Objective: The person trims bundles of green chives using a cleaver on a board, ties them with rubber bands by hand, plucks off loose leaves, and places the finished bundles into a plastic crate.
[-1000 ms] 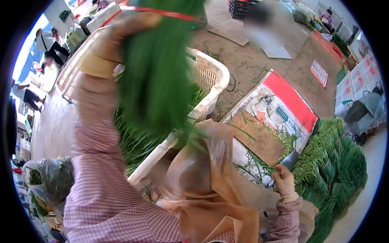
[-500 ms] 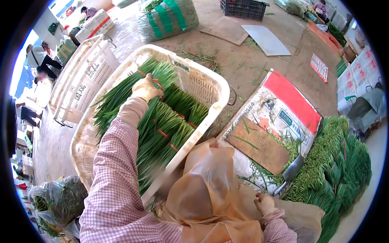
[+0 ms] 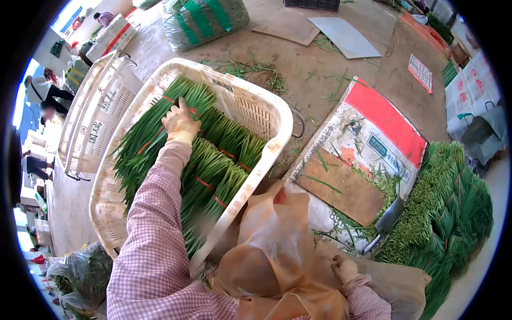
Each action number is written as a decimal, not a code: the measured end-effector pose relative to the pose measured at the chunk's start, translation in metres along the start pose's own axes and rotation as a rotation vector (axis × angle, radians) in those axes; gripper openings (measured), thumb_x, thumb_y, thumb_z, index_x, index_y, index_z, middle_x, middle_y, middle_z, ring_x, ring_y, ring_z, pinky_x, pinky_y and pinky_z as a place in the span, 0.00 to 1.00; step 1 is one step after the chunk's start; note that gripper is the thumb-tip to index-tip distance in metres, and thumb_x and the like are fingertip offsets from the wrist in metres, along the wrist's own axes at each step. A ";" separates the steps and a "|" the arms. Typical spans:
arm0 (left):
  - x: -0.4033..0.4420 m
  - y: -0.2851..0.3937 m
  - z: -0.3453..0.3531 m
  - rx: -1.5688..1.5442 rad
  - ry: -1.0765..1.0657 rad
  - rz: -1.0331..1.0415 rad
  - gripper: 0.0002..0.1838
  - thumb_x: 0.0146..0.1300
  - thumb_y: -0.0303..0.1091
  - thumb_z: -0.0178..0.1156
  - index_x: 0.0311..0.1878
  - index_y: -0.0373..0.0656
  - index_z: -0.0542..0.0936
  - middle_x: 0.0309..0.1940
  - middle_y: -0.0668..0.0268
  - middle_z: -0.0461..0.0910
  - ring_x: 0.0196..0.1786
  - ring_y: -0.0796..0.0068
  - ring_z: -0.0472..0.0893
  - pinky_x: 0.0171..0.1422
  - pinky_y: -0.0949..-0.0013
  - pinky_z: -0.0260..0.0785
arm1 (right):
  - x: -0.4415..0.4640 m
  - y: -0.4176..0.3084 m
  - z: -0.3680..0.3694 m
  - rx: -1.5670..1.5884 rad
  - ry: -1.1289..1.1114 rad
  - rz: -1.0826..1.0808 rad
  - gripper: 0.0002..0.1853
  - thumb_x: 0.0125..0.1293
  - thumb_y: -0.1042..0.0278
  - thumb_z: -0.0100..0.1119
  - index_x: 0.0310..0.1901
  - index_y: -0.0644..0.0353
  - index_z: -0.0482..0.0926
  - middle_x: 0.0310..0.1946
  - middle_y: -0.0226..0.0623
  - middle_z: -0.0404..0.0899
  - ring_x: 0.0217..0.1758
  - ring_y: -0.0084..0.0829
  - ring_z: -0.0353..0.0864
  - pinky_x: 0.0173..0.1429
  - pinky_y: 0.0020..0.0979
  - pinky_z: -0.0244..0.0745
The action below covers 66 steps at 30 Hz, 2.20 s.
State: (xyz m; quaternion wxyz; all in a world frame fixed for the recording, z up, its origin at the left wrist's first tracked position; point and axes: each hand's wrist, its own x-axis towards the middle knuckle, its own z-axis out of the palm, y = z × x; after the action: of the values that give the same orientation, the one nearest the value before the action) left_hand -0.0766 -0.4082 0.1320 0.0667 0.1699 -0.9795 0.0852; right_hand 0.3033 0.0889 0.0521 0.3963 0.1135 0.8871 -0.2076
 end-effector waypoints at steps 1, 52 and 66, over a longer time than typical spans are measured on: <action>0.000 0.003 -0.003 -0.006 -0.011 -0.006 0.46 0.43 0.47 0.75 0.65 0.47 0.64 0.50 0.54 0.77 0.53 0.53 0.78 0.56 0.50 0.67 | 0.003 0.003 0.004 0.006 0.002 -0.005 0.19 0.62 0.57 0.57 0.52 0.54 0.79 0.39 0.51 0.83 0.47 0.51 0.81 0.53 0.44 0.74; -0.106 -0.197 -0.065 -0.590 0.335 0.529 0.18 0.59 0.44 0.68 0.48 0.43 0.83 0.53 0.58 0.79 0.59 0.57 0.76 0.67 0.54 0.64 | 0.013 -0.077 -0.039 -0.278 -0.169 -0.176 0.17 0.65 0.56 0.55 0.51 0.54 0.79 0.35 0.50 0.83 0.39 0.51 0.83 0.44 0.46 0.77; -0.090 -0.225 0.064 -0.491 0.264 0.858 0.29 0.68 0.43 0.53 0.69 0.40 0.68 0.67 0.50 0.68 0.71 0.54 0.66 0.73 0.55 0.58 | -0.191 -0.002 -0.122 0.499 0.792 -0.012 0.13 0.67 0.65 0.57 0.50 0.58 0.80 0.40 0.38 0.83 0.44 0.34 0.82 0.51 0.34 0.77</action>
State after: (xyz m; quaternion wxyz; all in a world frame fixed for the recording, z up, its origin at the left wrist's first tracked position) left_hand 0.0786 -0.5999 0.0873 0.1867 -0.2803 -0.9355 -0.1069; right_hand 0.3487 0.1364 0.2688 -0.0131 0.2708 0.8937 -0.3574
